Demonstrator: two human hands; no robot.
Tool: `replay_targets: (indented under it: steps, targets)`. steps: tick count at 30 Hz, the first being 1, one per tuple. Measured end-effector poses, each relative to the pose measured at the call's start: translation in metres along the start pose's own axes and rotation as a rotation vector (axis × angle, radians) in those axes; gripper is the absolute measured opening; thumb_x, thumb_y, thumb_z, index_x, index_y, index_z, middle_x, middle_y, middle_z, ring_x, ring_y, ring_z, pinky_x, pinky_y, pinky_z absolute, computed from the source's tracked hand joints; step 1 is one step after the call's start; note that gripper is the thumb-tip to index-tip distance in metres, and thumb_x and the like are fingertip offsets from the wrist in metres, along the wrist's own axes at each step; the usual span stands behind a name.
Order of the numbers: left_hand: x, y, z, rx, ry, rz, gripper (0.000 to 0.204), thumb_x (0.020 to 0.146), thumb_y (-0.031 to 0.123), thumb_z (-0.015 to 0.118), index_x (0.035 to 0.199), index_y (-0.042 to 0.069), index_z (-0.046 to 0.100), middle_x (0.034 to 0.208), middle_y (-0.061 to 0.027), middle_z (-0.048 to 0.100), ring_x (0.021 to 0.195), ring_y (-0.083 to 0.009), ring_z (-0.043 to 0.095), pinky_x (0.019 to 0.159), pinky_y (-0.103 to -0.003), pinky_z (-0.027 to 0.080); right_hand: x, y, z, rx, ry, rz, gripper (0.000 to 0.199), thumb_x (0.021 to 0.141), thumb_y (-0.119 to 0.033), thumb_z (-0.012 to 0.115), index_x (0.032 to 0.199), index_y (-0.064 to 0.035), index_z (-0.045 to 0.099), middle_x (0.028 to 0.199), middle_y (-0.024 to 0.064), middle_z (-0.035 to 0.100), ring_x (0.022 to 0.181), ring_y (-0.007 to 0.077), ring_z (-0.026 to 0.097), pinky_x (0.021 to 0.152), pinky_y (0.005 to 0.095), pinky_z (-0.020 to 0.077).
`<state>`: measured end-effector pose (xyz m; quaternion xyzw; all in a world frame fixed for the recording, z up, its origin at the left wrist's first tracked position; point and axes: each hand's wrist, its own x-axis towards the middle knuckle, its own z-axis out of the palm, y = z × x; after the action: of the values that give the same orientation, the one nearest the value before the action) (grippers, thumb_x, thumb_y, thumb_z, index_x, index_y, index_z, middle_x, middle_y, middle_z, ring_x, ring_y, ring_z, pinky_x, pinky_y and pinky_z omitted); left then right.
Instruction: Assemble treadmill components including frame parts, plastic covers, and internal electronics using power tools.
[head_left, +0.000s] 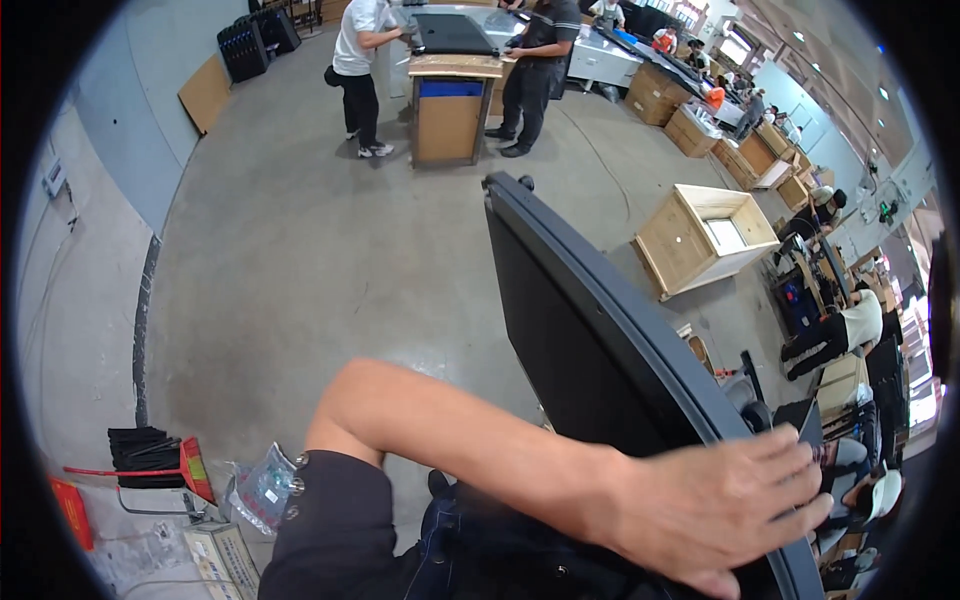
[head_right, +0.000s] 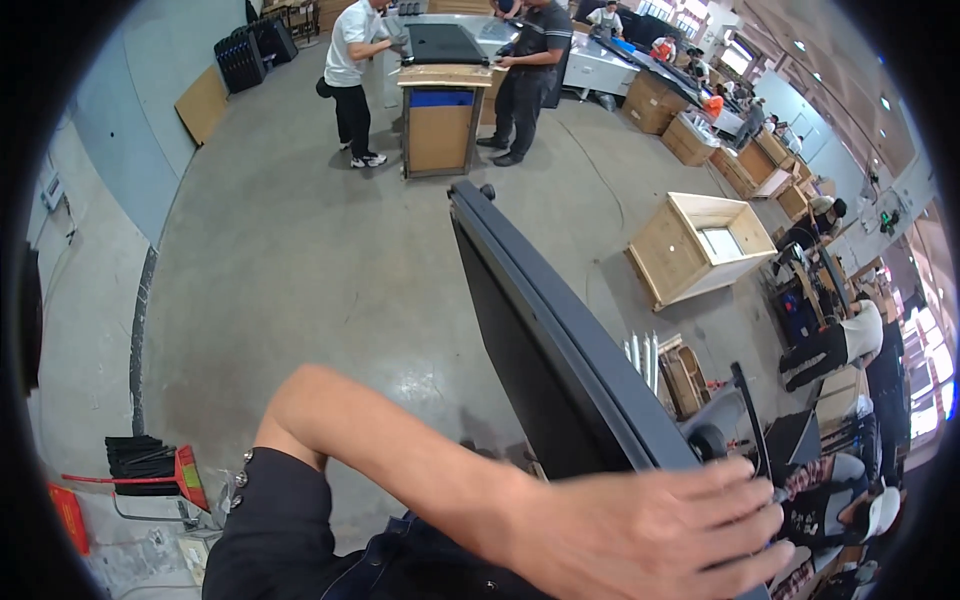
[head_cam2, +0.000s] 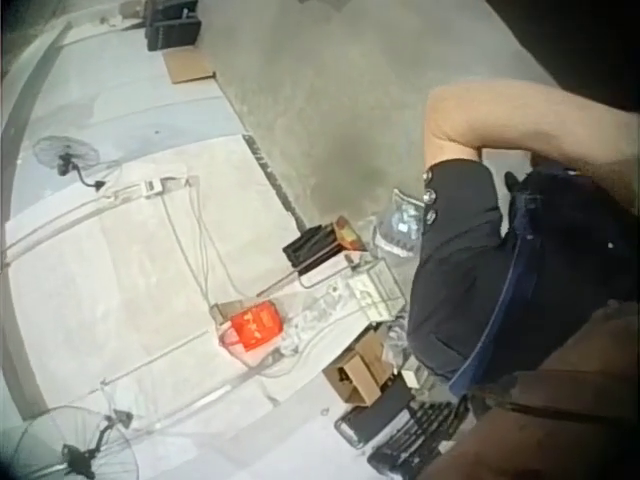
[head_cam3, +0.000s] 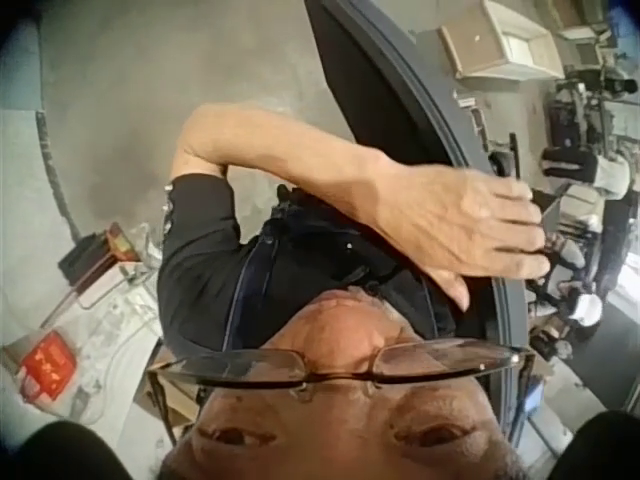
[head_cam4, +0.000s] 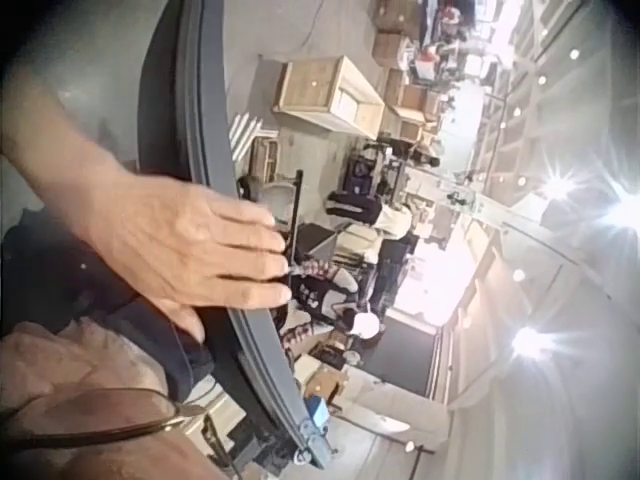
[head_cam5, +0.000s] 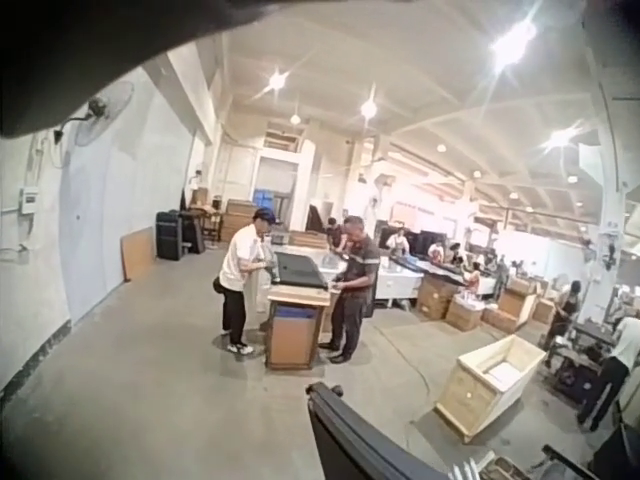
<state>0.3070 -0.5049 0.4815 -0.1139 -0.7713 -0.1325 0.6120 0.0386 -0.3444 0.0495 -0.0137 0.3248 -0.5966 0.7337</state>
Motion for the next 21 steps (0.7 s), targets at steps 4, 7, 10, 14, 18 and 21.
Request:
replay_targets:
  steps: [4, 7, 10, 14, 18, 21]
  targets:
    - [0.000, -0.064, -0.044, -0.239, -0.277, -0.209, 0.089, 0.085, 0.075, 0.057, 0.123, -0.005, 0.058, 0.102, -0.0147, 0.062, 0.094, -0.0280, 0.061, 0.080, -0.040, 0.045, 0.082, -0.004, -0.004, -0.069, 0.047, 0.028, 0.057, 0.099, -0.063, 0.048, 0.120, -0.0122, 0.061, 0.123, 0.0144, 0.065, 0.127, 0.0324, 0.050, 0.110, 0.0506, 0.0370]
    - [-0.012, -0.168, -0.101, -0.536, -0.468, -0.758, 0.086, 0.084, 0.052, 0.073, 0.135, -0.011, 0.044, 0.097, -0.0269, 0.065, 0.096, -0.0443, 0.066, 0.083, -0.048, 0.051, 0.146, -0.007, -0.011, -0.056, 0.095, -0.089, 0.055, 0.099, -0.063, 0.049, 0.117, -0.0122, 0.061, 0.121, 0.0141, 0.066, 0.125, 0.0320, 0.052, 0.108, 0.0504, 0.0385]
    - [-0.058, -0.298, -0.134, -0.582, -0.338, -1.139, 0.058, 0.100, 0.045, 0.058, 0.137, 0.002, 0.049, 0.092, -0.0180, 0.067, 0.084, -0.0293, 0.068, 0.076, -0.040, 0.052, 0.190, 0.010, -0.011, 0.046, 0.183, -0.312, 0.053, 0.099, -0.062, 0.050, 0.114, -0.0123, 0.062, 0.119, 0.0138, 0.066, 0.122, 0.0316, 0.053, 0.106, 0.0502, 0.0400]
    - [-0.207, -0.468, -0.190, -0.595, 0.298, -1.686, 0.043, 0.107, 0.036, 0.046, 0.131, 0.003, 0.059, 0.108, -0.0050, 0.065, 0.092, -0.0165, 0.060, 0.087, -0.032, 0.050, 0.293, 0.016, 0.026, 0.133, 0.249, -0.497, 0.051, 0.099, -0.061, 0.051, 0.111, -0.0124, 0.062, 0.115, 0.0134, 0.067, 0.119, 0.0311, 0.055, 0.104, 0.0499, 0.0420]
    - [-0.270, -0.593, -0.221, -0.718, 0.230, -1.720, 0.040, 0.106, 0.036, 0.048, 0.125, 0.003, 0.060, 0.105, -0.0069, 0.067, 0.089, -0.0182, 0.062, 0.084, -0.034, 0.051, 0.384, 0.004, 0.049, 0.111, 0.336, -0.507, 0.050, 0.099, -0.060, 0.052, 0.107, -0.0125, 0.063, 0.112, 0.0131, 0.068, 0.116, 0.0306, 0.057, 0.102, 0.0496, 0.0440]
    - [-0.381, -0.624, -0.306, -0.773, 0.361, -1.755, 0.037, 0.104, 0.036, 0.050, 0.119, 0.004, 0.062, 0.102, -0.0088, 0.068, 0.086, -0.0199, 0.063, 0.081, -0.035, 0.052, 0.470, -0.043, 0.074, -0.010, 0.365, -0.398, 0.048, 0.098, -0.059, 0.053, 0.104, -0.0126, 0.064, 0.110, 0.0128, 0.069, 0.114, 0.0302, 0.059, 0.101, 0.0494, 0.0455]
